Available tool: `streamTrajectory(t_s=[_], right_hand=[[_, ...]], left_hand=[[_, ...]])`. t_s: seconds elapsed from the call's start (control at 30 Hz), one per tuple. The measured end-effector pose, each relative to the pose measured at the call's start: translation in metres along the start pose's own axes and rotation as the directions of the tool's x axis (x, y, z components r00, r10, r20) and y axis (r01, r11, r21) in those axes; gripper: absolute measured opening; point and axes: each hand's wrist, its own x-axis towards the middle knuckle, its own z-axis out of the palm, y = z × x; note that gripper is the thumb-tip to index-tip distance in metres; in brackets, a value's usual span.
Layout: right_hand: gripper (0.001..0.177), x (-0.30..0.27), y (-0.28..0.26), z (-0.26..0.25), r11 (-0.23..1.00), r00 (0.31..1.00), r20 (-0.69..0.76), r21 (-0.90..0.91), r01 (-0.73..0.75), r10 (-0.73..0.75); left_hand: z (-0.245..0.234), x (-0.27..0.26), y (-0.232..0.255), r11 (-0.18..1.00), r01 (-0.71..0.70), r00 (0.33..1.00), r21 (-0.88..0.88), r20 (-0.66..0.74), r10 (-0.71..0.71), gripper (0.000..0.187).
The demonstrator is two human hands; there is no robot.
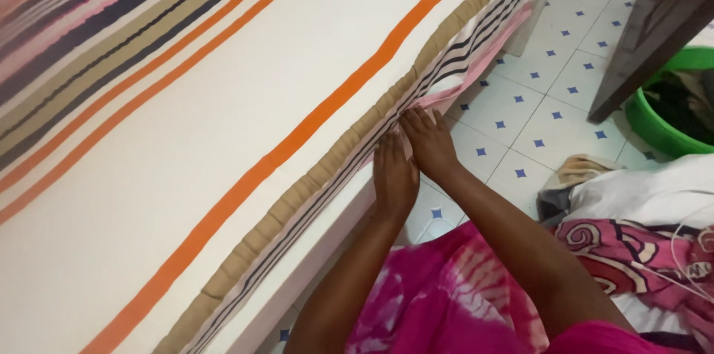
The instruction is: The person spreads a striped blanket over a bed, smooths it across the mattress by hand, and tucks its edges under the mattress.
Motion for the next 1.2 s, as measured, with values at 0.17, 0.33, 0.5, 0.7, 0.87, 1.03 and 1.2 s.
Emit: streamTrajectory(t_s=[0.17, 0.33, 0.5, 0.7, 0.87, 1.03, 1.2], right_hand=[[0.048, 0.018, -0.002, 0.015, 0.966, 0.993, 0.121, -0.255, 0.041, -0.01], [0.05, 0.049, -0.007, 0.035, 0.922, 0.98, 0.196, -0.378, 0.088, -0.013], [0.039, 0.048, 0.011, 0.016, 0.969, 0.979, 0.196, 0.224, -0.099, 0.055], [0.064, -0.013, 0.021, -0.016, 0.881, 0.926, -0.257, 0.453, -0.137, 0.276], [0.073, -0.008, 0.035, 0.003, 0.975, 0.97, -0.193, 0.196, -0.109, 0.147], [0.064, 0.019, 0.061, 0.031, 0.986, 0.993, -0.032, -0.115, -0.121, 0.118], [0.05, 0.042, 0.09, 0.063, 0.952, 0.998, 0.048, -0.306, -0.02, 0.036]], left_hand=[[-0.007, 0.002, -0.001, 0.999, 0.028, 0.995, 0.028, 0.096, -0.031, 0.079], [0.006, 0.029, -0.019, 0.999, 0.033, 0.992, 0.017, 0.123, -0.035, 0.074], [0.012, 0.039, -0.02, 0.999, -0.005, 1.0, 0.047, 0.031, 0.004, 0.073], [0.006, 0.036, -0.015, 0.966, -0.002, 0.992, 0.258, 0.125, -0.031, 0.078], [0.016, 0.029, -0.019, 0.968, -0.008, 0.999, 0.252, 0.038, -0.001, 0.07], [0.022, 0.027, -0.022, 0.96, -0.006, 0.999, 0.281, 0.034, -0.004, 0.067], [0.019, 0.033, -0.011, 0.972, 0.113, 0.984, 0.207, 0.109, -0.138, 0.065]])
